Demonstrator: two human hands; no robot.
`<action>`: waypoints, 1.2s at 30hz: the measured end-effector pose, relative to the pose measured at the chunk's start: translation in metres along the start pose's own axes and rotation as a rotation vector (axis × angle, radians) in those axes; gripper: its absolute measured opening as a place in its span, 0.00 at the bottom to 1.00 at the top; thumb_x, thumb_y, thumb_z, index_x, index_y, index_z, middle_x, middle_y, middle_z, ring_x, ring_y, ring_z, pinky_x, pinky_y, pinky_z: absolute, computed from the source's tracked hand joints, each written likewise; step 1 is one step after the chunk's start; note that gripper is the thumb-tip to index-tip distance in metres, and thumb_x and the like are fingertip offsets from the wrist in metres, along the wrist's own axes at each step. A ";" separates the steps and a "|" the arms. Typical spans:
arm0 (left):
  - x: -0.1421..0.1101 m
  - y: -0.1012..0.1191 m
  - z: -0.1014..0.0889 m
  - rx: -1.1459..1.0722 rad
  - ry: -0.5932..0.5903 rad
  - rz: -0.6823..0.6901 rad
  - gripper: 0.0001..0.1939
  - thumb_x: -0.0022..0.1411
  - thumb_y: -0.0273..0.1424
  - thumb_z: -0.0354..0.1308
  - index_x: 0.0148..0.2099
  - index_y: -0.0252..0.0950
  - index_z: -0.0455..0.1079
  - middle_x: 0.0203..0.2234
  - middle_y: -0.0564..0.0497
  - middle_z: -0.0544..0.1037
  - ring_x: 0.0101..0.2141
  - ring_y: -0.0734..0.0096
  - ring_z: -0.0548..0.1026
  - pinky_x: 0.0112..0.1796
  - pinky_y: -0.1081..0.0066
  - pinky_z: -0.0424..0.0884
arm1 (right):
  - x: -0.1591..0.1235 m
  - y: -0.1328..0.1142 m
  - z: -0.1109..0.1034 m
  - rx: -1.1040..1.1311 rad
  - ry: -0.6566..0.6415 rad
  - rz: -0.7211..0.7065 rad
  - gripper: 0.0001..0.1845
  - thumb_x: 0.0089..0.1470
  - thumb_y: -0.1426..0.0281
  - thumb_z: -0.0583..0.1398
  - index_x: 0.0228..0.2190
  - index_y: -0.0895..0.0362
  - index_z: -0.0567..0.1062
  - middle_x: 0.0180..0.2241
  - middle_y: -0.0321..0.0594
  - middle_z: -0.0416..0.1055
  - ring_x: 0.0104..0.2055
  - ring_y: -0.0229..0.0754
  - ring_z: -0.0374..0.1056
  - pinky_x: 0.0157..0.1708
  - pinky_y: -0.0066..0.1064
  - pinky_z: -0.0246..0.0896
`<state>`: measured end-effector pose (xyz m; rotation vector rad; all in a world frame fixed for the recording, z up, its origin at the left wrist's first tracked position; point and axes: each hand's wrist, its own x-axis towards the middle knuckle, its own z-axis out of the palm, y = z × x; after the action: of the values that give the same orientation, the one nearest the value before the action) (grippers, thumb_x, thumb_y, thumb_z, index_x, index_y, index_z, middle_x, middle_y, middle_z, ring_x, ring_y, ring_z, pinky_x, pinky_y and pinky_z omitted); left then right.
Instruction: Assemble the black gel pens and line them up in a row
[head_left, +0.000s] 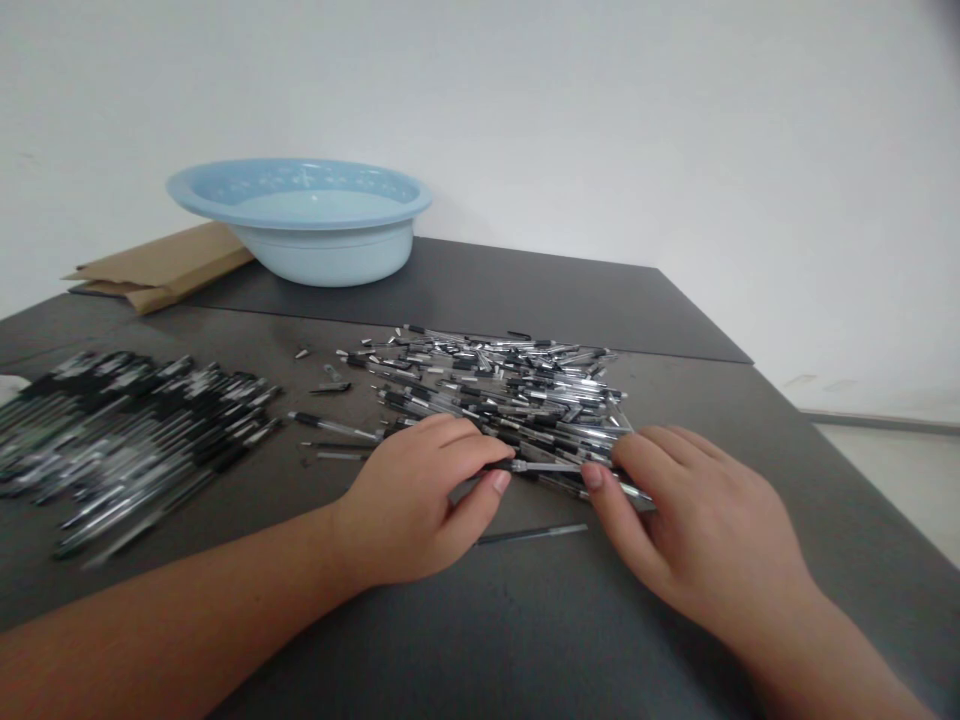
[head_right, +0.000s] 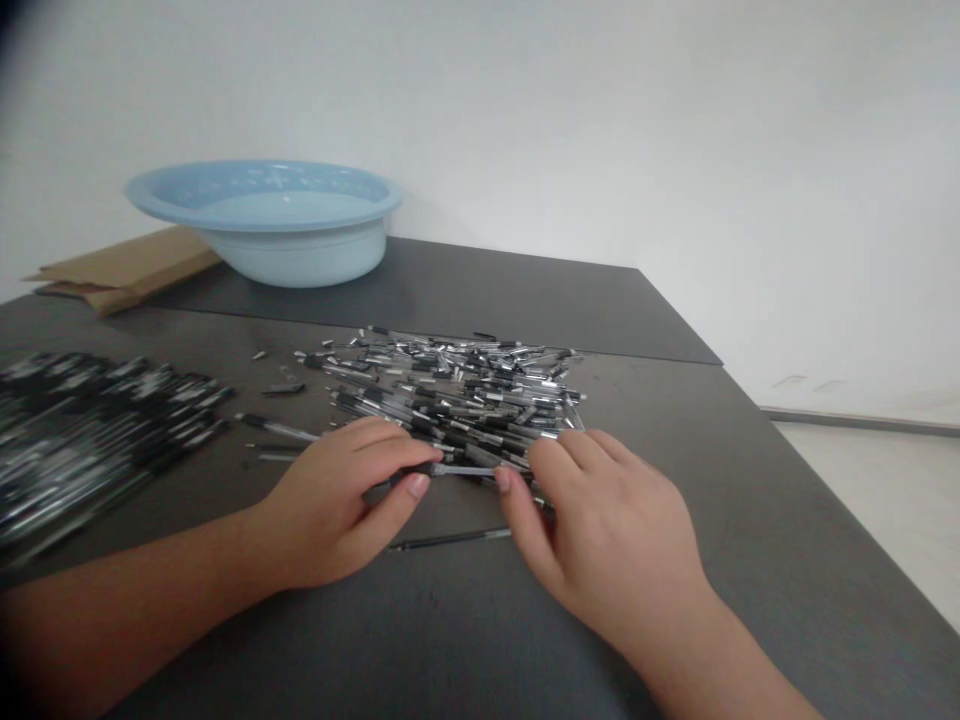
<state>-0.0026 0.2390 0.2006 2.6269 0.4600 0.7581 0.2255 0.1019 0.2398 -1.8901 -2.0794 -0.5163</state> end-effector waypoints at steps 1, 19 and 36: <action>0.000 0.000 0.000 0.005 -0.002 -0.001 0.12 0.71 0.31 0.55 0.51 0.37 0.77 0.38 0.48 0.81 0.39 0.61 0.77 0.41 0.62 0.70 | 0.000 0.001 0.000 -0.012 -0.003 -0.004 0.20 0.71 0.57 0.54 0.27 0.51 0.67 0.25 0.38 0.68 0.30 0.48 0.65 0.33 0.38 0.49; 0.002 -0.001 0.003 0.042 -0.030 -0.020 0.12 0.73 0.32 0.54 0.51 0.38 0.77 0.39 0.48 0.81 0.40 0.61 0.77 0.43 0.61 0.71 | 0.000 0.006 0.000 -0.002 -0.019 -0.029 0.21 0.71 0.57 0.54 0.27 0.51 0.69 0.25 0.38 0.69 0.31 0.47 0.66 0.33 0.37 0.50; -0.001 0.001 0.004 -0.083 0.002 -0.096 0.10 0.73 0.33 0.52 0.42 0.37 0.72 0.32 0.50 0.77 0.35 0.64 0.74 0.37 0.65 0.67 | 0.001 0.026 0.016 0.456 0.373 0.346 0.15 0.70 0.64 0.56 0.55 0.52 0.74 0.50 0.49 0.76 0.49 0.53 0.75 0.51 0.47 0.69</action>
<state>-0.0008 0.2371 0.1978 2.5084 0.5396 0.7327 0.2517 0.1119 0.2283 -1.6744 -1.4437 -0.2555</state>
